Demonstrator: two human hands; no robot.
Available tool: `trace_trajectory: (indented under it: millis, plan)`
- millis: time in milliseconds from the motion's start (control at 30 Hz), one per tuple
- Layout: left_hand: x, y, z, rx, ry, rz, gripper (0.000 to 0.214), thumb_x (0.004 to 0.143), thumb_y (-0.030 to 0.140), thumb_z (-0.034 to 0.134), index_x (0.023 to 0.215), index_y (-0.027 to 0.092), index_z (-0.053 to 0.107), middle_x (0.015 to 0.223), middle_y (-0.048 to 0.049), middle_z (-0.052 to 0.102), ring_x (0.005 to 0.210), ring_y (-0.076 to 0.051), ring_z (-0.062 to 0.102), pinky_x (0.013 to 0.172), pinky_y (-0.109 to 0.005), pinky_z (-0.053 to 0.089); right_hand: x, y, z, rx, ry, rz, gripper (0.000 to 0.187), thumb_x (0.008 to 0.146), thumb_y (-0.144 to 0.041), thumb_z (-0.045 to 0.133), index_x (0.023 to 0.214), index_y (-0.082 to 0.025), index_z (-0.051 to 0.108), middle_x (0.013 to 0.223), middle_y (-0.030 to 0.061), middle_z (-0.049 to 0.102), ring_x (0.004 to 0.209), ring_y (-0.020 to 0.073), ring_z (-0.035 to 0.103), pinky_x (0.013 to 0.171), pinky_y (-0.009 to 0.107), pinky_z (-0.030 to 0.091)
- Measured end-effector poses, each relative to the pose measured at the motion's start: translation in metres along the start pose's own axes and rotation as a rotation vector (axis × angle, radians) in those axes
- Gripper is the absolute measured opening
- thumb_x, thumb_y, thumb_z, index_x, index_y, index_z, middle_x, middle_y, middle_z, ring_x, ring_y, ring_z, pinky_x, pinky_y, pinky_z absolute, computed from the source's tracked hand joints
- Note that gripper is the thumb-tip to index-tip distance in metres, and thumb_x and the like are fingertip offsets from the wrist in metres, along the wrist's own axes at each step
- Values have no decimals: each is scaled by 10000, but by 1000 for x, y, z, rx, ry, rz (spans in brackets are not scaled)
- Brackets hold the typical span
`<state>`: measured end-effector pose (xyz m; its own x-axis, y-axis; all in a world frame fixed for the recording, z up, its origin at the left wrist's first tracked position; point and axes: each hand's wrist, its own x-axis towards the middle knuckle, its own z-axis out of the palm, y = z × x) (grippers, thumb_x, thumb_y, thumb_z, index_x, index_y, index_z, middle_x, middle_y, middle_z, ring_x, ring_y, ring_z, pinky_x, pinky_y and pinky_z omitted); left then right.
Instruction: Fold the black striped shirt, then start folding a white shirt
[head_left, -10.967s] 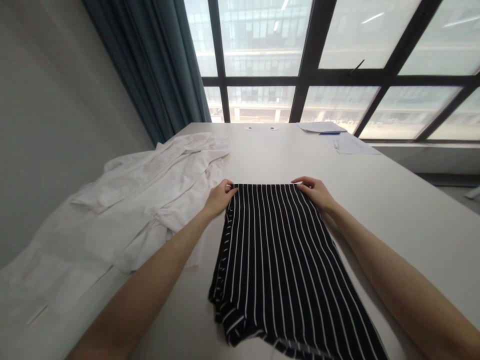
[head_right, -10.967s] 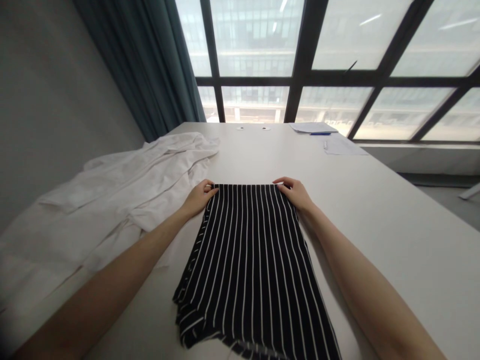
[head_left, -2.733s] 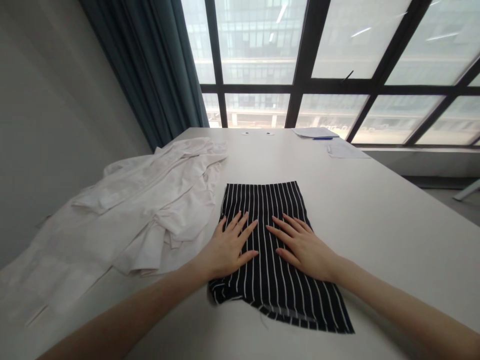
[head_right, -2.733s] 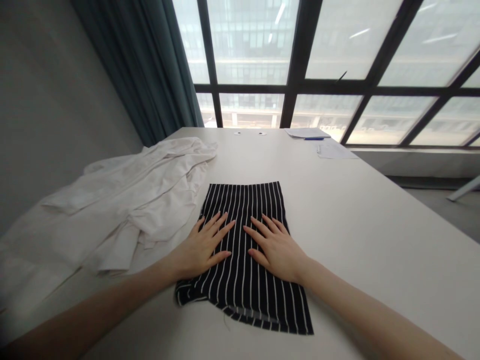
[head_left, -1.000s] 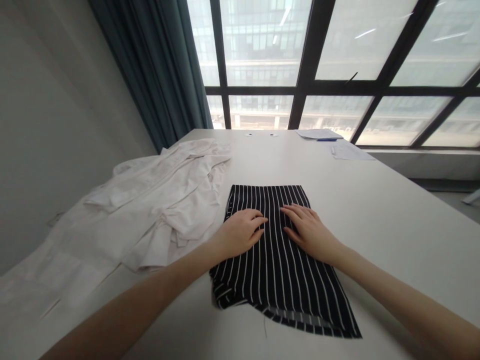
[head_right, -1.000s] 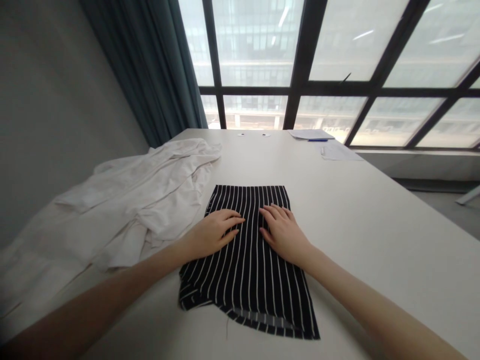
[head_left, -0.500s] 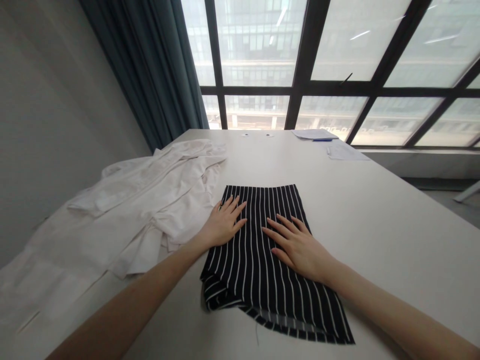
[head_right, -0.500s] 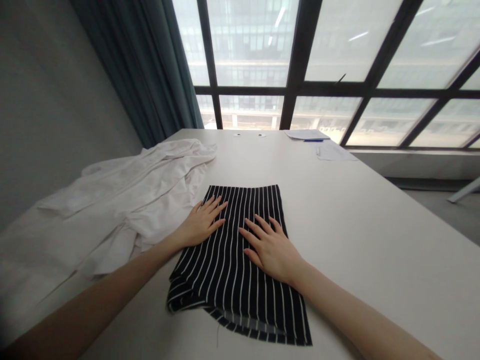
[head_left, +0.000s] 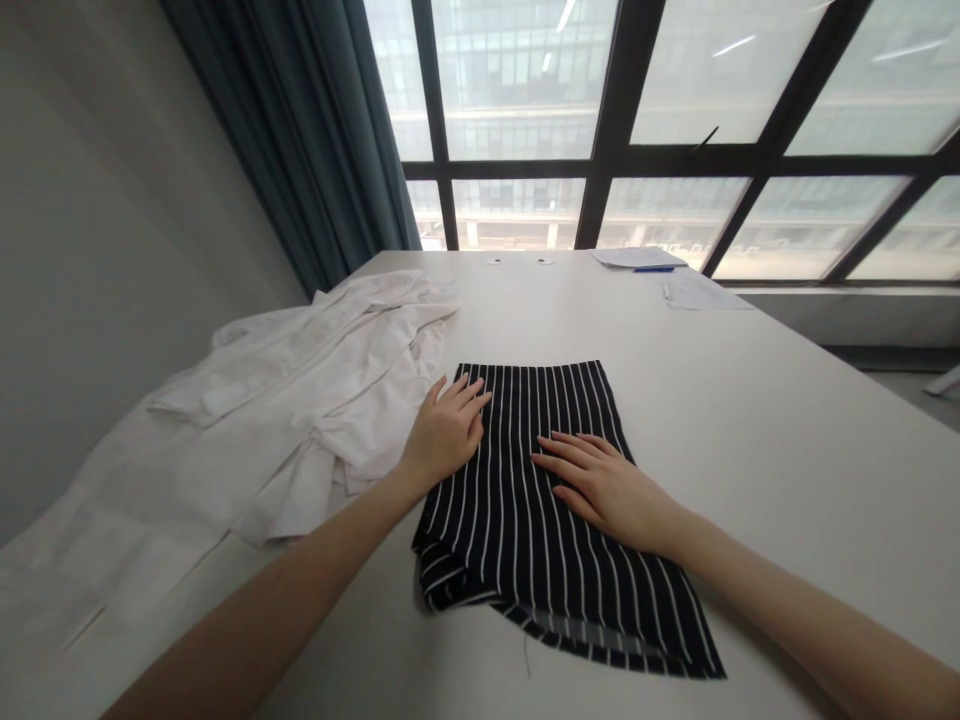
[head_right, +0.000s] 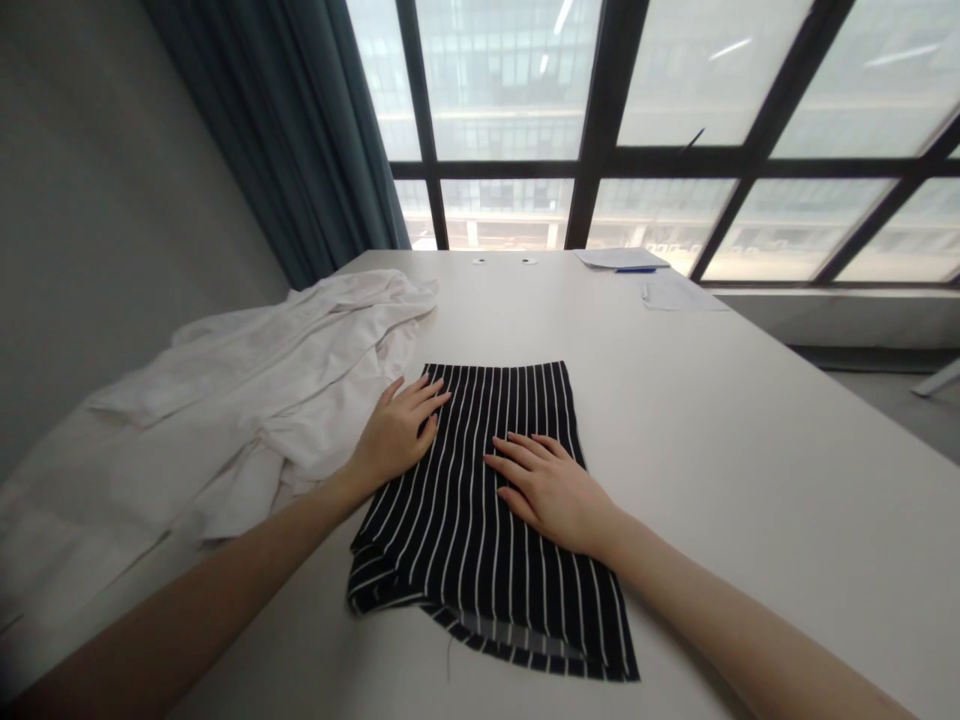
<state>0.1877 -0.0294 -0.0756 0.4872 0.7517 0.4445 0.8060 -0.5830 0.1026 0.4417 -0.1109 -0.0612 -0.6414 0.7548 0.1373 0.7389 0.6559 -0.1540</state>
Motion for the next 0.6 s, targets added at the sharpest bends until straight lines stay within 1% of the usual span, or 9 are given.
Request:
trace_trajectory:
  millis: [67, 133, 233, 333, 433, 600]
  plan:
    - [1, 4, -3, -16, -7, 72, 385, 922, 164, 407, 1237, 146, 628, 1364, -85, 593, 1310, -223, 501, 1172, -460, 269, 0, 0, 0, -3, 6, -2, 453, 1010, -382, 374, 1422, -231, 486, 1502, 58, 449, 1387, 250, 392, 1118, 499, 341]
    - [0, 8, -3, -42, -72, 113, 381, 935, 208, 424, 1261, 152, 614, 1378, -80, 582, 1312, -213, 501, 1156, -433, 302, 0, -1, 0, -2, 14, -4, 449, 1010, -377, 374, 1418, -233, 489, 1496, 60, 456, 1382, 249, 399, 1113, 503, 345]
    - [-1, 10, -1, -41, -208, 127, 444, 952, 330, 463, 1362, 175, 531, 1461, -85, 494, 1385, -240, 410, 1153, -461, 293, 0, -1, 0, -6, 16, -6, 443, 1011, -373, 373, 1414, -236, 495, 1492, 59, 463, 1379, 247, 404, 1112, 498, 348]
    - [-1, 8, 1, -31, -296, 111, 515, 965, 406, 459, 1433, 190, 448, 1526, -90, 402, 1427, -251, 337, 1159, -478, 270, 0, 0, 1, -6, 17, -6, 439, 1009, -363, 379, 1410, -232, 501, 1488, 61, 468, 1381, 244, 402, 1113, 490, 348]
    - [0, 6, 2, -41, -334, 104, 524, 972, 408, 454, 1451, 201, 419, 1547, -81, 366, 1441, -246, 308, 1172, -481, 241, 0, 0, 1, 5, 23, -9, 434, 1007, -353, 386, 1407, -232, 504, 1483, 66, 475, 1378, 244, 405, 1111, 491, 349]
    - [1, 5, 2, -91, -334, 75, 474, 974, 349, 431, 1427, 210, 452, 1530, -72, 399, 1432, -229, 328, 1176, -468, 237, 0, 1, 2, 21, 33, -17, 435, 1006, -350, 390, 1405, -220, 504, 1475, 73, 483, 1375, 251, 408, 1105, 506, 355]
